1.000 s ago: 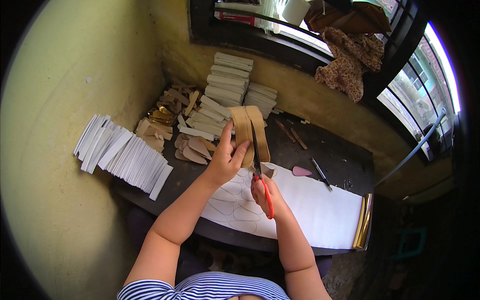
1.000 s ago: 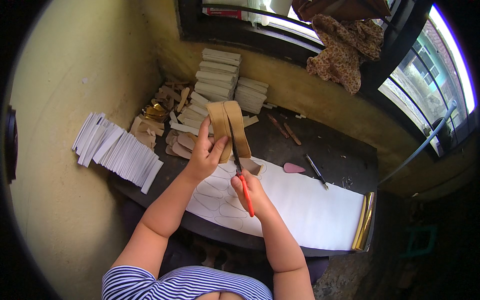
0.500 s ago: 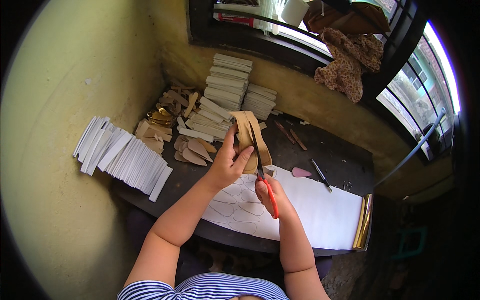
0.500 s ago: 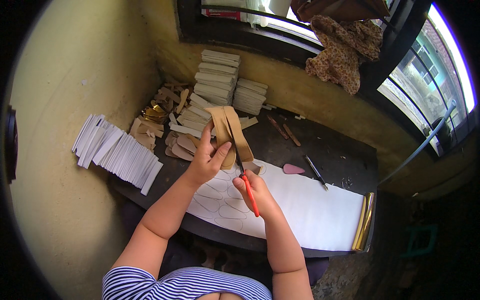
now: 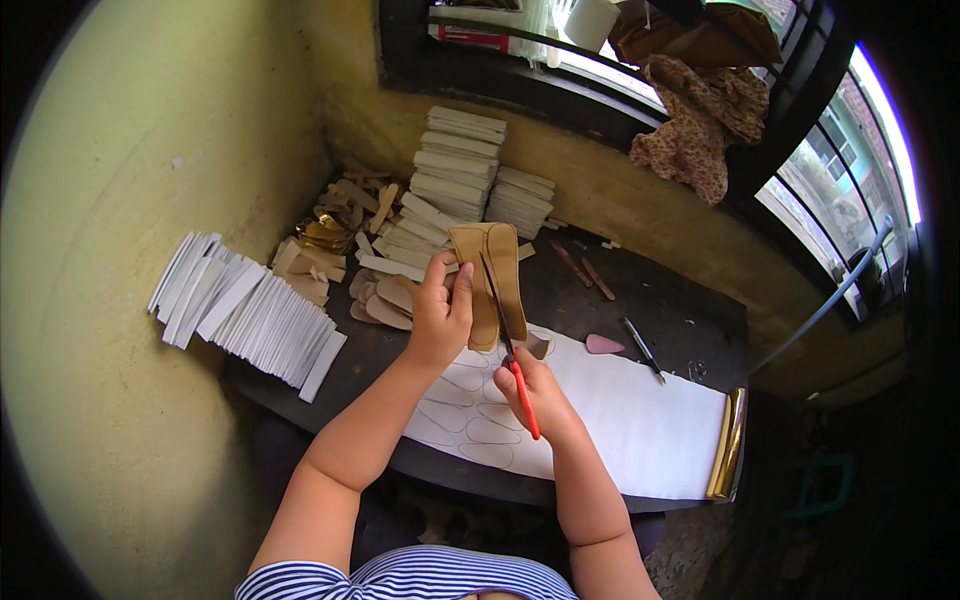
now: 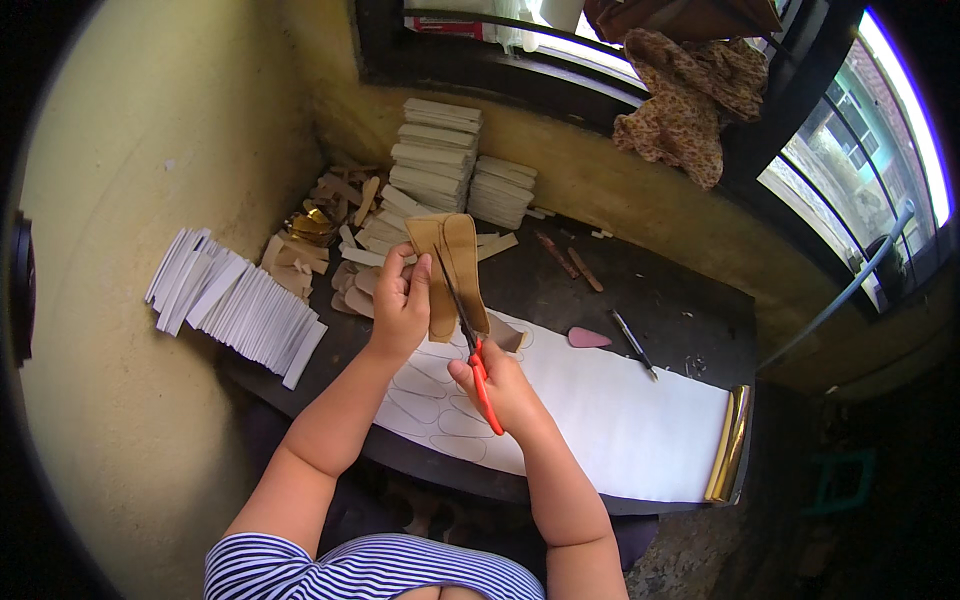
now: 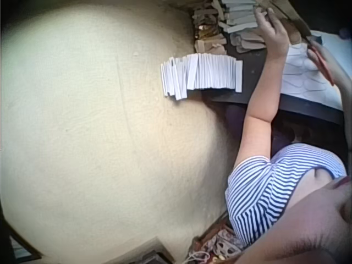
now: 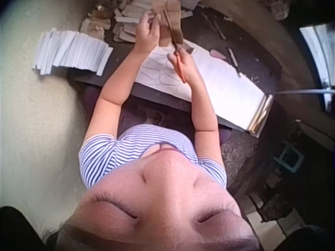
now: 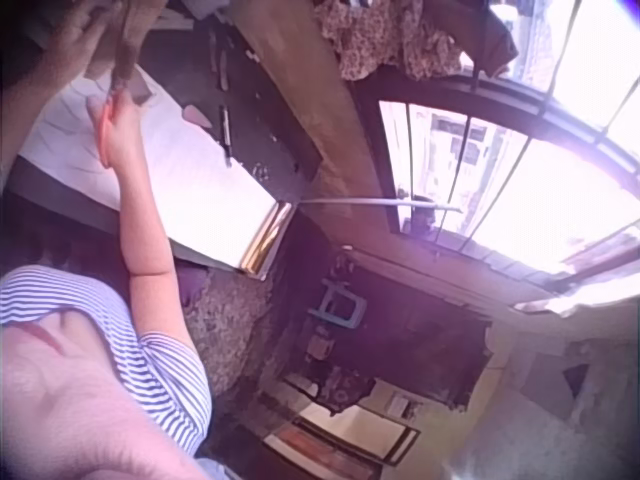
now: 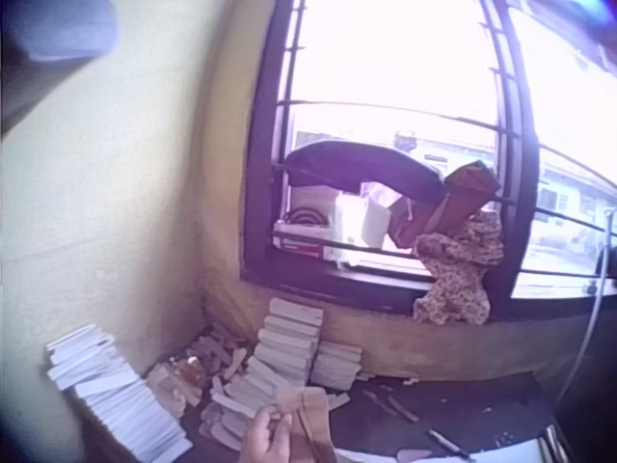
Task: The person uses red-handled scissors to cut a stack of brown paper sheets into curved shapes. They hold the stack in their left hand and cut along a pre-drawn outline, periodically adjusting the paper's position to complete the shape.
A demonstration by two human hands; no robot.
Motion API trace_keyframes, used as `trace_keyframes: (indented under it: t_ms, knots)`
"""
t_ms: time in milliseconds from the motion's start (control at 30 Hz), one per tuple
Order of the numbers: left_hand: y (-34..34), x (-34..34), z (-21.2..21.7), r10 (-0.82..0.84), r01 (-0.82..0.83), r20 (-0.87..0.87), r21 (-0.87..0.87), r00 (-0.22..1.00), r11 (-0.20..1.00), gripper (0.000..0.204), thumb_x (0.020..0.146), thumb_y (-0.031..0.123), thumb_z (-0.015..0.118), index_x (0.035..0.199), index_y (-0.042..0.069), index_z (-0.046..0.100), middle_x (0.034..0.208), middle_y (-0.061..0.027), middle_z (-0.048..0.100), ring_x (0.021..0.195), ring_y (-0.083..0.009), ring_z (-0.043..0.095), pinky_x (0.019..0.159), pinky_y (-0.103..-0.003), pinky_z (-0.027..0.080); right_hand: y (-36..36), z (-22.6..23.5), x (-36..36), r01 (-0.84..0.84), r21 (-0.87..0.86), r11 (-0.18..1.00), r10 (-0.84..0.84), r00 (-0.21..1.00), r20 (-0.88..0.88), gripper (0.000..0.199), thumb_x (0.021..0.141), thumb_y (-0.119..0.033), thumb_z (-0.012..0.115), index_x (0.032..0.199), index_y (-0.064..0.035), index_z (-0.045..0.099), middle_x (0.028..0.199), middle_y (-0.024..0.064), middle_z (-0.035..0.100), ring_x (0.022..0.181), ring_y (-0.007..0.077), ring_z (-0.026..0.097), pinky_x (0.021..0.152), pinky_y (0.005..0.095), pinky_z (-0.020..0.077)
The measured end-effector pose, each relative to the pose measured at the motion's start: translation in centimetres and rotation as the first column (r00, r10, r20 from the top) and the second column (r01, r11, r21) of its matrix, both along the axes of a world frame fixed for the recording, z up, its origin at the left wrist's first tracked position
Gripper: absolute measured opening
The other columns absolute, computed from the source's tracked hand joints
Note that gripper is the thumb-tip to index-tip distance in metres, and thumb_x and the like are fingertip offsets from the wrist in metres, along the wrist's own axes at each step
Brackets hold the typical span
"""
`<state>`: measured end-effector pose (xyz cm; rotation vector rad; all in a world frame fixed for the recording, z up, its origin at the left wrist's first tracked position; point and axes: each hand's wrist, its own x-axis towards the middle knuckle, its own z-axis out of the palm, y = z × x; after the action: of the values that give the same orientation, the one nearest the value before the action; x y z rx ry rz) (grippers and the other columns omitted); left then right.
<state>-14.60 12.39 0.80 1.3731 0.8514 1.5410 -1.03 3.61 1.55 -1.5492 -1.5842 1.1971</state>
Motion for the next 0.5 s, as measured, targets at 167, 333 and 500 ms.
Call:
trace_keyframes:
  t_ms: [167,333,500]
  knots:
    - [-0.1,0.4,0.1,0.093,-0.098,0.043,0.107,0.995,0.989,0.014,0.091,0.009,0.044,0.101,-0.001,0.043,0.07,-0.0025,0.054,0.059,-0.0025,0.043,0.052,-0.018,0.035,-0.1,-1.6,0.2,-0.156,0.015,0.988,0.155,0.965,-0.21,0.059,0.081,-0.064,0.035,0.085,-0.0055,0.041,0.065,-0.0002,0.038,0.058,0.0096,0.035,0.053,0.0243,0.035]
    - [-0.4,0.5,-0.3,0.083,-0.079,-0.021,0.123,0.996,0.989,0.014,0.091,0.008,0.044,0.101,-0.002,0.042,0.076,-0.005,0.056,0.064,-0.0046,0.049,0.056,-0.018,0.039,-0.1,-2.0,0.0,-0.186,0.001,0.983,0.177,0.932,-0.317,0.061,0.081,-0.067,0.03,0.086,-0.0067,0.039,0.065,-0.0021,0.033,0.056,0.0081,0.029,0.052,0.0222,0.03]
    - [-0.8,0.6,-0.1,0.106,-0.093,-0.065,0.177,0.992,0.98,0.014,0.091,0.007,0.044,0.102,-0.002,0.042,0.078,-0.0055,0.056,0.066,-0.0057,0.052,0.058,-0.018,0.041,-0.1,-2.0,-0.3,-0.16,0.023,0.987,0.158,0.923,-0.352,0.061,0.08,-0.068,0.03,0.084,-0.007,0.038,0.063,-0.0026,0.031,0.056,0.0078,0.027,0.051,0.0222,0.0287]
